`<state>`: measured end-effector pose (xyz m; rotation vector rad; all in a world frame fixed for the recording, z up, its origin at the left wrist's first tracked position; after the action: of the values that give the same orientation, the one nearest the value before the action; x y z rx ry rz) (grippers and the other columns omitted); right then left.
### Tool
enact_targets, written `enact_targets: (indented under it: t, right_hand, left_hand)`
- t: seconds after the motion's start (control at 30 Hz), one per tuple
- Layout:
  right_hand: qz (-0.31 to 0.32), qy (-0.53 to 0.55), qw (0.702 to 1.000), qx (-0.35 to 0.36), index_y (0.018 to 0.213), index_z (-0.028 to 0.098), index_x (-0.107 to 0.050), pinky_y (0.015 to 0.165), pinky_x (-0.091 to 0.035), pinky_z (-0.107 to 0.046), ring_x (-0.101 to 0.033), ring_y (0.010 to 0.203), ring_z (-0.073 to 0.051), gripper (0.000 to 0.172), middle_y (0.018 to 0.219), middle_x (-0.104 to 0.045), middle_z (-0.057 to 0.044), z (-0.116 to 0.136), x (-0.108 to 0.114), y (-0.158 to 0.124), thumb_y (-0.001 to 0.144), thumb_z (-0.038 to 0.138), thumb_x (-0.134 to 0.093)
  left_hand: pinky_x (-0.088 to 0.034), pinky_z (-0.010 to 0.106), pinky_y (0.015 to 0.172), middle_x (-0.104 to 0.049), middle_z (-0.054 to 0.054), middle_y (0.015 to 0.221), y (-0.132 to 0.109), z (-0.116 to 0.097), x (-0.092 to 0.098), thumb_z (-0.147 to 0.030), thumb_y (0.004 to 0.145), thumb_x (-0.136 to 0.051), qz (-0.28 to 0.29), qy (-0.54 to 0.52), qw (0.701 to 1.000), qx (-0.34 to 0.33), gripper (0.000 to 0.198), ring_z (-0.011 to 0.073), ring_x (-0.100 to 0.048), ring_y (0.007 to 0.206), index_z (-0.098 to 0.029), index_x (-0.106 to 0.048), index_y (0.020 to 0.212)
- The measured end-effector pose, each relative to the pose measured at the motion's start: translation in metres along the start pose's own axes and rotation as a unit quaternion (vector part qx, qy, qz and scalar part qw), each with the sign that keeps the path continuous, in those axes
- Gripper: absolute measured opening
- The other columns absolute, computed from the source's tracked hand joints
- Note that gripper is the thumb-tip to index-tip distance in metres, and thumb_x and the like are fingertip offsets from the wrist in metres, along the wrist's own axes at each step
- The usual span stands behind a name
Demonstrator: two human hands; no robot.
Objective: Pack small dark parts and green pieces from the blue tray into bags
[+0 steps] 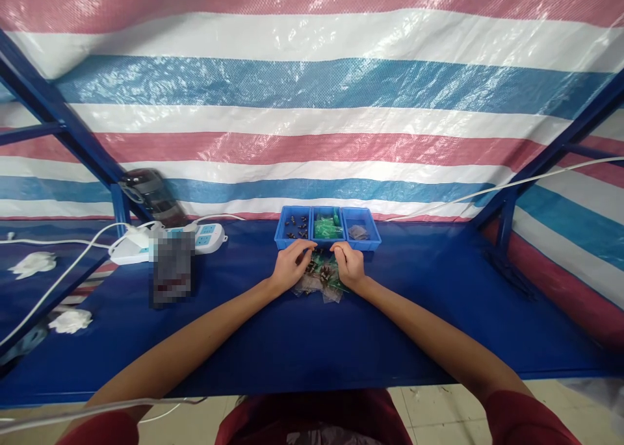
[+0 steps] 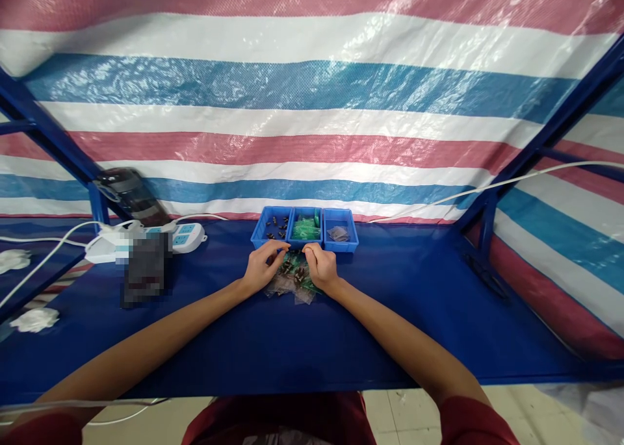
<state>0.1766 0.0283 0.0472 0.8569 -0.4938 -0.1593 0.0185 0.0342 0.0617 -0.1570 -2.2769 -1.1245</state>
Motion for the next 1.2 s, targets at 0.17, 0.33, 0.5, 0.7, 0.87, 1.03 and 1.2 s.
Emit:
enact_targets:
  t: [0.17, 0.33, 0.5, 0.7, 0.87, 1.03, 1.2]
  right_hand:
    - [0.034, 0.064, 0.997, 0.032, 0.1, 0.018, -0.053, 0.051, -0.037, -0.026, -0.039, 0.046, -0.013, 0.027, 0.057, -0.039, 0.003, 0.005, -0.002, 0.001, 0.092, 0.027, -0.028]
    - [0.042, 0.063, 0.997, 0.023, 0.103, 0.018, -0.052, 0.053, -0.04, -0.027, -0.042, 0.048, -0.013, 0.027, 0.06, -0.043, 0.002, -0.001, -0.006, -0.001, 0.094, 0.027, -0.029]
    - [0.004, 0.06, 0.998, -0.013, 0.109, 0.019, -0.049, 0.059, -0.049, -0.027, -0.053, 0.056, -0.012, 0.027, 0.076, -0.056, -0.002, -0.006, -0.006, 0.0, 0.098, 0.031, -0.028]
    - [-0.015, 0.154, 0.987, -0.05, 0.123, 0.021, -0.04, 0.061, -0.06, -0.028, -0.068, 0.07, -0.013, 0.03, 0.104, -0.064, -0.009, -0.013, -0.01, 0.001, 0.098, 0.034, -0.03]
    - [-0.016, 0.157, 0.986, -0.046, 0.129, 0.022, -0.04, 0.075, -0.062, -0.033, -0.07, 0.088, -0.019, 0.034, 0.107, -0.066, -0.009, -0.014, -0.011, -0.002, 0.097, 0.032, -0.037]
    - [-0.003, 0.137, 0.991, -0.005, 0.132, 0.021, -0.042, 0.089, -0.057, -0.038, -0.061, 0.109, -0.023, 0.036, 0.121, -0.06, -0.012, -0.001, -0.008, 0.002, 0.098, 0.031, -0.036]
    - [0.001, 0.145, 0.989, -0.005, 0.138, 0.022, -0.037, 0.091, -0.056, -0.042, -0.056, 0.116, -0.025, 0.043, 0.132, -0.052, -0.011, 0.002, -0.007, 0.004, 0.099, 0.036, -0.029]
  left_hand:
    - [-0.042, 0.021, 0.054, -0.063, 0.004, 0.092, 0.0, 0.001, -0.001, -0.022, 0.092, -0.045, 0.001, 0.006, 1.0, 0.001, 0.019, 0.007, -0.047, 0.052, -0.019, -0.059, 0.103]
    - [-0.043, 0.022, 0.054, -0.064, 0.005, 0.093, 0.0, 0.002, -0.001, -0.024, 0.092, -0.044, 0.003, 0.006, 1.0, 0.0, 0.021, 0.0074, -0.047, 0.052, -0.019, -0.06, 0.104]
    - [-0.044, 0.022, 0.056, -0.064, 0.006, 0.092, 0.0, 0.001, 0.0, -0.024, 0.092, -0.044, -0.001, -0.002, 1.0, -0.001, 0.021, 0.0081, -0.049, 0.055, -0.019, -0.06, 0.104]
    - [-0.044, 0.022, 0.055, -0.064, 0.005, 0.092, 0.0, 0.002, -0.001, -0.021, 0.091, -0.045, -0.002, 0.005, 1.0, -0.001, 0.019, 0.0077, -0.048, 0.054, -0.019, -0.06, 0.103]
    - [-0.044, 0.022, 0.055, -0.064, 0.005, 0.092, 0.0, 0.002, -0.001, -0.021, 0.091, -0.046, -0.001, 0.002, 1.0, 0.003, 0.019, 0.0078, -0.049, 0.055, -0.019, -0.06, 0.104]
    - [-0.045, 0.022, 0.056, -0.064, 0.005, 0.093, 0.0, 0.002, -0.001, -0.021, 0.091, -0.046, 0.004, -0.002, 1.0, 0.003, 0.019, 0.008, -0.05, 0.057, -0.019, -0.059, 0.105]
    - [-0.043, 0.021, 0.055, -0.064, 0.004, 0.093, 0.0, 0.001, -0.001, -0.019, 0.091, -0.046, 0.001, -0.004, 1.0, -0.002, 0.019, 0.0068, -0.048, 0.054, -0.019, -0.059, 0.105]
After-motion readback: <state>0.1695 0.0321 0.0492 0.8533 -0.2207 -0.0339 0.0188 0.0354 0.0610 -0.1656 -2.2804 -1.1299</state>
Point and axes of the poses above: each hand's wrist, its own y-axis towards the middle knuckle, its own x-axis out of the back of the hand, z = x × y, the point moved 7 cm from there along y, towards the middle knuckle
